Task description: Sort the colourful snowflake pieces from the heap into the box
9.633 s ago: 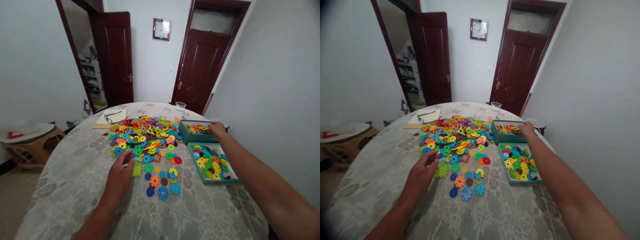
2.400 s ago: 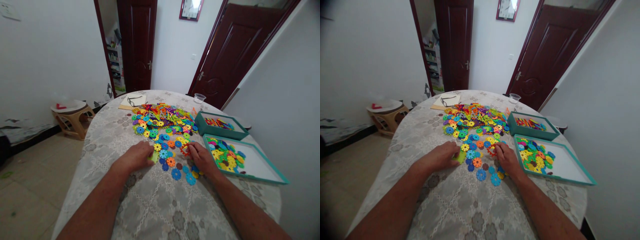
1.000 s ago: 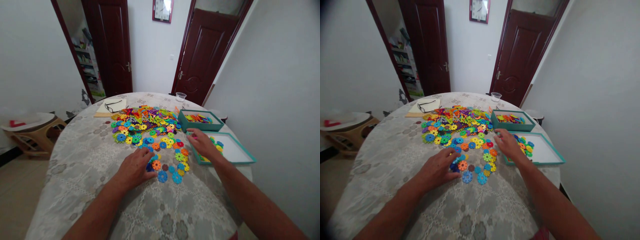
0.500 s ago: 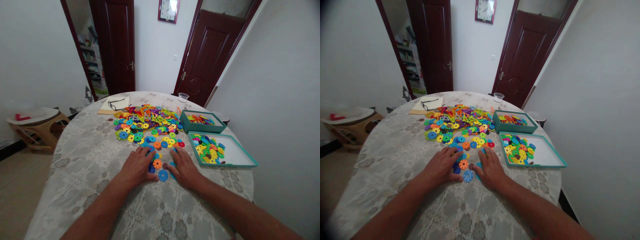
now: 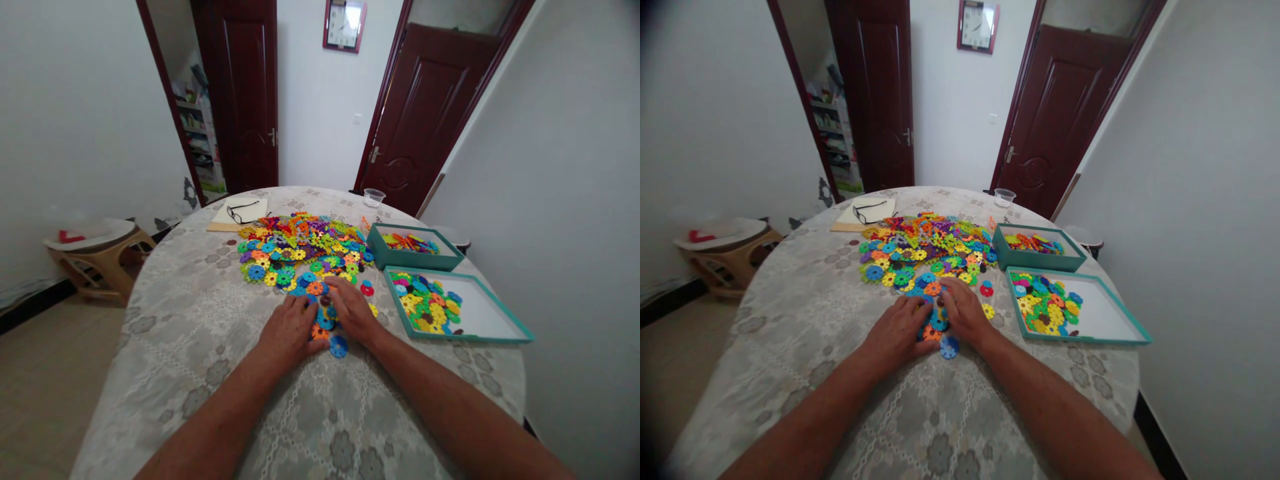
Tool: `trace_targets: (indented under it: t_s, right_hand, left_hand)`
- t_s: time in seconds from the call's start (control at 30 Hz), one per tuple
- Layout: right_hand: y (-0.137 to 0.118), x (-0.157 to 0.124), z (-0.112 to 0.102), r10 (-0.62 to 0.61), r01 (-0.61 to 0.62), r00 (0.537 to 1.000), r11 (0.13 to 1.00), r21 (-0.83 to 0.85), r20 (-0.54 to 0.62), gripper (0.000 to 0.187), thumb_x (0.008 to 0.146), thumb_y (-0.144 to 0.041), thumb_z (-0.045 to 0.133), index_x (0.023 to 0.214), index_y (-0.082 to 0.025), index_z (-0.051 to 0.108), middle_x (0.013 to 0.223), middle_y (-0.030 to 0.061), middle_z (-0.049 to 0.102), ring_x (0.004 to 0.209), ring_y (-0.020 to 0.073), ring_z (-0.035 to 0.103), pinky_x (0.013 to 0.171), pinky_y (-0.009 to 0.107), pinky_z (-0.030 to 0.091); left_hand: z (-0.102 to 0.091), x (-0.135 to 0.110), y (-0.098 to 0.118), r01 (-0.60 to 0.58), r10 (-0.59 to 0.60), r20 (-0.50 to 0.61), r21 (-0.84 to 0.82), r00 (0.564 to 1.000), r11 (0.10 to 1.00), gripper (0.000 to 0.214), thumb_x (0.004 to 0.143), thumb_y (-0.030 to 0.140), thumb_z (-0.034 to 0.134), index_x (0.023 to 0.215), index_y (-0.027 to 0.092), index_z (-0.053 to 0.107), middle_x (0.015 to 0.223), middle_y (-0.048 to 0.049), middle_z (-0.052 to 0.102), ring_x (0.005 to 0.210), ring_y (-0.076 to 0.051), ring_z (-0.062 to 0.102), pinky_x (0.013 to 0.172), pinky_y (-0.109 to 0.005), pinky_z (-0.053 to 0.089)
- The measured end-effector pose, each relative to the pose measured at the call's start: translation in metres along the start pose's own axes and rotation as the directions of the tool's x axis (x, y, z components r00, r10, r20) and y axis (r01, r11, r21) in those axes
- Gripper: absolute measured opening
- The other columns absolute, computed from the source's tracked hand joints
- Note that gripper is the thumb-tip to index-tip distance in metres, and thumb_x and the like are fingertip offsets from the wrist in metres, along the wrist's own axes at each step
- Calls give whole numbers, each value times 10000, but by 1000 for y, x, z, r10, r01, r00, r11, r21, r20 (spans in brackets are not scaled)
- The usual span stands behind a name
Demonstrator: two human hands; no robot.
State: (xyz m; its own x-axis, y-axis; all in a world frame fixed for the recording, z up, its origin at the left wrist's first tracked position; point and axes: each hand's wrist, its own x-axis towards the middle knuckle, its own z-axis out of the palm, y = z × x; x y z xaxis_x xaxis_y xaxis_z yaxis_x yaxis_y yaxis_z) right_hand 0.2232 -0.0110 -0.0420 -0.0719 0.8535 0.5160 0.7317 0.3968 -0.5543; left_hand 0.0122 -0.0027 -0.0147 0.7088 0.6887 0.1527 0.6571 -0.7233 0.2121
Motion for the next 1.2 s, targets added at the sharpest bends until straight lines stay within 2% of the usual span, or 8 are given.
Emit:
trace_targets:
  t_s: [0.13,0.23,0.33,0.5,0.7,0.83,0.97,1.2]
  right_hand:
    - [24,4,-18,165,-198,973,956,-217,-159,410,1035,-333,418,1332,-141,626,1348,190,649,1314,299,560,1176,517,405]
    - [42,-2,-23,240,-269,963,890,-368,-123,444,1018,-349,428,1312,-84,630,1322,241,646,1296,345,554,1154,558,399]
    - [45,-11,-18,207,-197,978,898,-393,-18,438,1023,-352,426,1306,-87,631,1317,236,651,1283,342,559,1150,556,399]
    - [20,-18,-12,107,-76,986,970,-231,127,427,1027,-347,459,1362,-135,617,1414,182,624,1348,299,535,1183,512,397]
    - [-10,-12,-35,31,-28,953,1000,-13,301,452,986,-316,560,1423,-209,597,1442,123,625,1334,251,585,1160,446,445]
    - [-12,-14,-56,83,-27,943,984,-176,324,546,947,-423,661,1452,-232,579,1441,146,617,1345,312,570,1142,501,442]
    - [-13,-21,-61,217,-79,885,941,-328,412,761,853,-524,770,1513,-243,516,1408,162,599,1227,339,631,1029,461,504]
    - [-22,-18,-38,181,-73,885,964,-256,430,547,870,-298,733,1391,-204,593,1306,141,610,1224,290,603,1059,405,470]
  left_hand:
    - [-1,0,-2,74,-73,-32,30,997,997,552,855,545,760,1278,216,630,1307,-139,605,1223,-337,511,1065,-464,448]
    - [-1,0,-2,104,-102,-44,42,994,994,496,871,518,750,1252,221,638,1279,-132,610,1204,-329,512,1049,-453,453]
    - [1,0,-3,100,-97,-38,59,995,993,443,901,499,719,1238,220,648,1237,-127,620,1168,-324,521,1025,-448,462]
    - [5,1,-7,78,-75,-33,70,997,995,357,948,441,665,1204,192,667,1191,-129,629,1144,-318,531,1029,-446,458]
    - [4,1,-9,102,-99,-46,61,994,993,297,976,403,610,1182,198,672,1174,-124,633,1143,-310,539,1027,-442,458]
    - [-1,-1,-8,168,-165,-45,68,985,983,329,967,451,614,1166,196,672,1183,-135,636,1129,-314,556,1006,-442,469]
    - [-5,-2,-6,293,-293,-15,52,956,955,337,953,484,626,1121,194,663,1161,-129,631,1082,-300,600,927,-404,503]
    - [-1,4,-6,267,-266,25,-101,964,958,271,906,338,695,1129,185,674,1121,-112,653,1075,-279,636,930,-387,520]
